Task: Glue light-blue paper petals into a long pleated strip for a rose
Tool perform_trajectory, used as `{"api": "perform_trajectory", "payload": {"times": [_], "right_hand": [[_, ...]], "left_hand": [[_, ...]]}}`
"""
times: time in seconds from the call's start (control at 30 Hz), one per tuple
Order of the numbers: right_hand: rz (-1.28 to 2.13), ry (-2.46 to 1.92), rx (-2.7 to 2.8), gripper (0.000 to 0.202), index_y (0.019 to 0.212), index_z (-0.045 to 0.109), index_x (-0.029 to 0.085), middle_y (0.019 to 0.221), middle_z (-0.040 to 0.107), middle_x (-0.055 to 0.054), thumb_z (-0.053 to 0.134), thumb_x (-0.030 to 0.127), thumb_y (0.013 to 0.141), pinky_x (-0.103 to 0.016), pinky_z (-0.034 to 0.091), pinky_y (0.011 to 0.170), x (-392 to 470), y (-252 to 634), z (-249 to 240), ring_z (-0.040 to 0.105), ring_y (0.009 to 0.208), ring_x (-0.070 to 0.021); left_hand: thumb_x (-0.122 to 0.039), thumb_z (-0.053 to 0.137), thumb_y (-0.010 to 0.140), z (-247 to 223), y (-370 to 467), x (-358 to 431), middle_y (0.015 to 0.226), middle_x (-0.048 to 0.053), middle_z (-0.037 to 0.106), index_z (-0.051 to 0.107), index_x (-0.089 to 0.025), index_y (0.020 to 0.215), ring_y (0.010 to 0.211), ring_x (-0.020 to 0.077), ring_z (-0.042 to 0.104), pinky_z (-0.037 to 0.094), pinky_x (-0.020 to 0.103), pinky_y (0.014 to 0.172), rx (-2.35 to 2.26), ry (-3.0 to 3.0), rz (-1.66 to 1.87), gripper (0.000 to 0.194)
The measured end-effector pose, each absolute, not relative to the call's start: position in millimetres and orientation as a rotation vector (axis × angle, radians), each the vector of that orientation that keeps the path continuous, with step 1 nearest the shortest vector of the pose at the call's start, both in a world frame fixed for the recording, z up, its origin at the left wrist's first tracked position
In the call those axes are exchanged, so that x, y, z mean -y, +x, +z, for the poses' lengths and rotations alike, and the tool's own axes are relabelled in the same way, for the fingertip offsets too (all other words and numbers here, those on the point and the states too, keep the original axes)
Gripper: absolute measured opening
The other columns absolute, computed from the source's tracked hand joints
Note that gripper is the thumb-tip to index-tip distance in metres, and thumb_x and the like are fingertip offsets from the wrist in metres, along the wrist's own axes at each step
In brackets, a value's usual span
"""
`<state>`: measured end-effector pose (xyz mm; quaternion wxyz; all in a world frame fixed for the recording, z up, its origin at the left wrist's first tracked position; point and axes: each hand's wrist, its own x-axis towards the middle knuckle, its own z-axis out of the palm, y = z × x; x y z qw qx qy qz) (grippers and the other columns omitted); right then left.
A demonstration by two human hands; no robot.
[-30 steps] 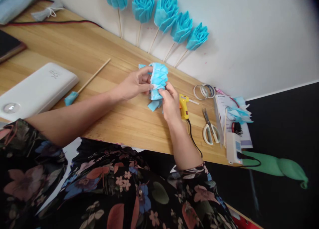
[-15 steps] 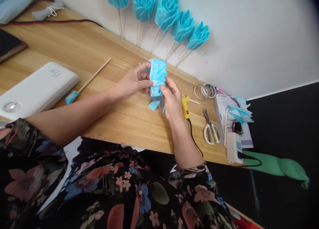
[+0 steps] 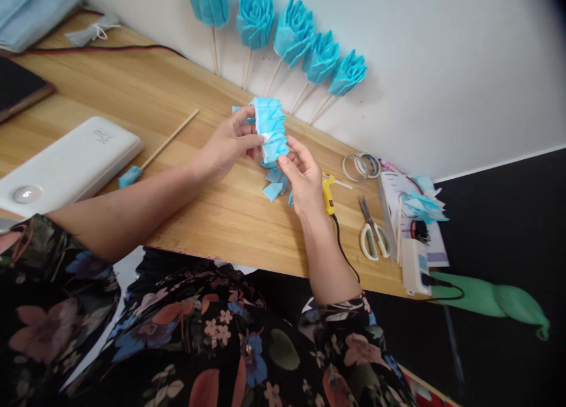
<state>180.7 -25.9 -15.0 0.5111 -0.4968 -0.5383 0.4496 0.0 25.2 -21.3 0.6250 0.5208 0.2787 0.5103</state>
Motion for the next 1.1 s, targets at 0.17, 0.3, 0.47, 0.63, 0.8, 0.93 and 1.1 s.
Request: {"api": "perform_trajectory", "payload": {"times": [0.17, 0.3, 0.47, 0.63, 0.8, 0.93, 1.1], "right_hand": [[1.045, -1.211, 1.264, 0.054, 0.126, 0.067, 0.033, 0.099, 0.076, -0.002, 0.079, 0.057, 0.079, -0.039, 0.063, 0.083, 25, 184, -18, 0.072, 0.099, -0.0220], [0.878, -1.224, 1.234, 0.043, 0.122, 0.070, 0.034, 0.101, 0.074, -0.001, 0.076, 0.053, 0.084, -0.035, 0.062, 0.088, 20, 191, -23, 0.072, 0.101, -0.0190], [0.700, -1.190, 1.136, 0.039, 0.123, 0.070, 0.034, 0.106, 0.072, -0.001, 0.070, 0.053, 0.089, -0.034, 0.061, 0.092, 11, 208, -27, 0.071, 0.105, -0.0170], [0.697, -1.168, 1.057, 0.039, 0.124, 0.071, 0.033, 0.109, 0.075, -0.001, 0.071, 0.052, 0.089, -0.033, 0.062, 0.094, 8, 214, -28, 0.072, 0.105, -0.0164], [0.830, -1.181, 1.194, 0.043, 0.126, 0.071, 0.030, 0.116, 0.077, -0.004, 0.066, 0.056, 0.092, -0.036, 0.063, 0.092, 15, 197, -26, 0.074, 0.105, -0.0184], [0.912, -1.211, 1.305, 0.059, 0.136, 0.067, 0.028, 0.124, 0.076, -0.007, 0.068, 0.062, 0.088, -0.036, 0.065, 0.082, 20, 188, -23, 0.073, 0.110, -0.0232], [0.959, -1.282, 1.449, 0.069, 0.145, 0.060, 0.028, 0.113, 0.075, -0.006, 0.069, 0.064, 0.087, -0.038, 0.064, 0.072, 19, 190, -27, 0.072, 0.092, -0.0223]], "left_hand": [[-0.028, 0.075, 0.080, -21, 0, -27, 0.088, 0.003, 0.063, 0.056, -0.023, 0.120, 0.079, 0.0206, 0.064, 0.047, 0.035, 0.072, -0.677, 1.207, 1.204, 0.045], [-0.032, 0.075, 0.079, -21, -1, -28, 0.085, 0.001, 0.060, 0.056, -0.026, 0.115, 0.078, 0.0205, 0.061, 0.044, 0.036, 0.071, -0.706, 1.182, 1.243, 0.041], [-0.024, 0.076, 0.079, -23, -5, -31, 0.077, -0.002, 0.059, 0.059, -0.032, 0.105, 0.065, 0.0149, 0.046, 0.038, 0.038, 0.069, -0.681, 1.065, 1.307, 0.032], [-0.023, 0.075, 0.082, -22, -5, -30, 0.076, -0.003, 0.060, 0.058, -0.029, 0.108, 0.065, 0.0128, 0.048, 0.039, 0.034, 0.067, -0.652, 1.071, 1.292, 0.032], [-0.024, 0.078, 0.080, -18, 0, -26, 0.078, -0.001, 0.062, 0.060, -0.023, 0.110, 0.061, 0.0121, 0.053, 0.040, 0.030, 0.061, -0.598, 1.085, 1.260, 0.036], [-0.030, 0.080, 0.082, -22, 2, -27, 0.083, 0.001, 0.066, 0.062, -0.022, 0.121, 0.068, 0.0157, 0.060, 0.046, 0.031, 0.064, -0.604, 1.173, 1.179, 0.044], [-0.036, 0.086, 0.079, -23, 3, -25, 0.081, 0.001, 0.068, 0.064, -0.022, 0.118, 0.063, 0.0142, 0.057, 0.046, 0.031, 0.061, -0.550, 1.177, 1.111, 0.047]]}}
